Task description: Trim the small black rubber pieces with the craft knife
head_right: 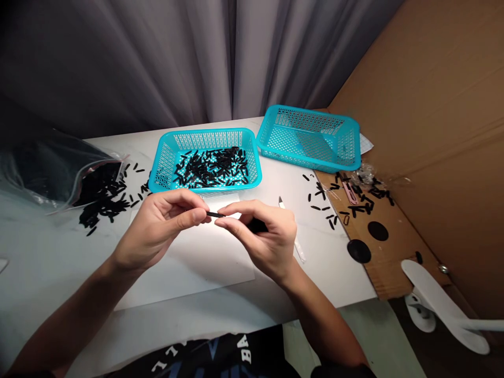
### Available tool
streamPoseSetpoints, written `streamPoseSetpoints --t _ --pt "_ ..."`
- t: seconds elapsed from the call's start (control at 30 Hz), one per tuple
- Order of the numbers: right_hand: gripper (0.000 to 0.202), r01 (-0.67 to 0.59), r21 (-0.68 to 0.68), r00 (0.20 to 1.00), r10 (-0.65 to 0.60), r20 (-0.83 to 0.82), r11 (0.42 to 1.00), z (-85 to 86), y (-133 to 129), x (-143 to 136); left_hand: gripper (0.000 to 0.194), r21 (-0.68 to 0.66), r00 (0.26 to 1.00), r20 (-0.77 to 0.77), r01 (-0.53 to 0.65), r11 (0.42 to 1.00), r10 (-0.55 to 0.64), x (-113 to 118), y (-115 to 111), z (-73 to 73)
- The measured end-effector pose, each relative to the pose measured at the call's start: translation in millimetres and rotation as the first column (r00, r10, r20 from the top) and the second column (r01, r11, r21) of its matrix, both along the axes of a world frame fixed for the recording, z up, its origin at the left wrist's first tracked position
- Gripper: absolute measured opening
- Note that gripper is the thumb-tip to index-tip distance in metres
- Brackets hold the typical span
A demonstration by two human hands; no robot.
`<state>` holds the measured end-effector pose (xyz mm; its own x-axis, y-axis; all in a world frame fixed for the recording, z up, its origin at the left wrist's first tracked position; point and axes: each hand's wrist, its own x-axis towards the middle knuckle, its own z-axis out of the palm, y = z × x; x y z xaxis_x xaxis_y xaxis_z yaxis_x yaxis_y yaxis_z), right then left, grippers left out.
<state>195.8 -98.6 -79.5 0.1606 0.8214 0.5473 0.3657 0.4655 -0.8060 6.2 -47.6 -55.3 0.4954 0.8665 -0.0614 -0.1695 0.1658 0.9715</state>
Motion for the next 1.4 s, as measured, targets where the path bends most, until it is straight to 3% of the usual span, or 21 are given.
streamPoseSetpoints --t 0.93,1.0,1.07,1.13,1.2,1.3,1.4 --pt "0.009 -0.028 -0.001 1.0 0.028 -0.01 1.0 1.0 1.5 -0.2 0.021 0.033 0.998 -0.069 -0.003 0.999 0.005 1.8 0.3 -2.6" --pt "0.015 -0.06 -0.059 0.997 0.058 -0.041 0.996 0.8 2.8 -0.1 0.021 0.061 0.994 -0.081 -0.062 0.996 0.067 1.7 4.9 -7.9" --pt "0.024 -0.162 -0.155 0.979 0.138 -0.151 0.975 -0.8 5.3 -0.3 0.021 0.134 0.974 -0.08 -0.198 0.971 0.21 1.1 13.9 -16.1" --pt "0.034 -0.32 -0.237 0.91 0.228 -0.347 0.917 -4.6 8.5 -1.1 0.018 0.252 0.914 -0.069 -0.371 0.894 0.399 0.6 23.8 -23.9" --pt "0.042 -0.462 -0.288 0.804 0.258 -0.536 0.839 -9.8 11.6 -2.6 0.018 0.381 0.848 -0.108 -0.447 0.81 0.519 0.9 29.1 -27.1" --pt "0.058 -0.556 -0.355 0.724 0.228 -0.651 0.751 -16.8 14.4 -5.3 0.033 0.555 0.854 -0.187 -0.316 0.769 0.486 3.7 22.1 -21.0" --pt "0.072 -0.588 -0.398 0.717 0.226 -0.66 0.704 -19.3 14.2 -7.5 0.011 0.691 0.928 -0.313 0.076 0.719 0.203 7.5 5.6 -11.6"
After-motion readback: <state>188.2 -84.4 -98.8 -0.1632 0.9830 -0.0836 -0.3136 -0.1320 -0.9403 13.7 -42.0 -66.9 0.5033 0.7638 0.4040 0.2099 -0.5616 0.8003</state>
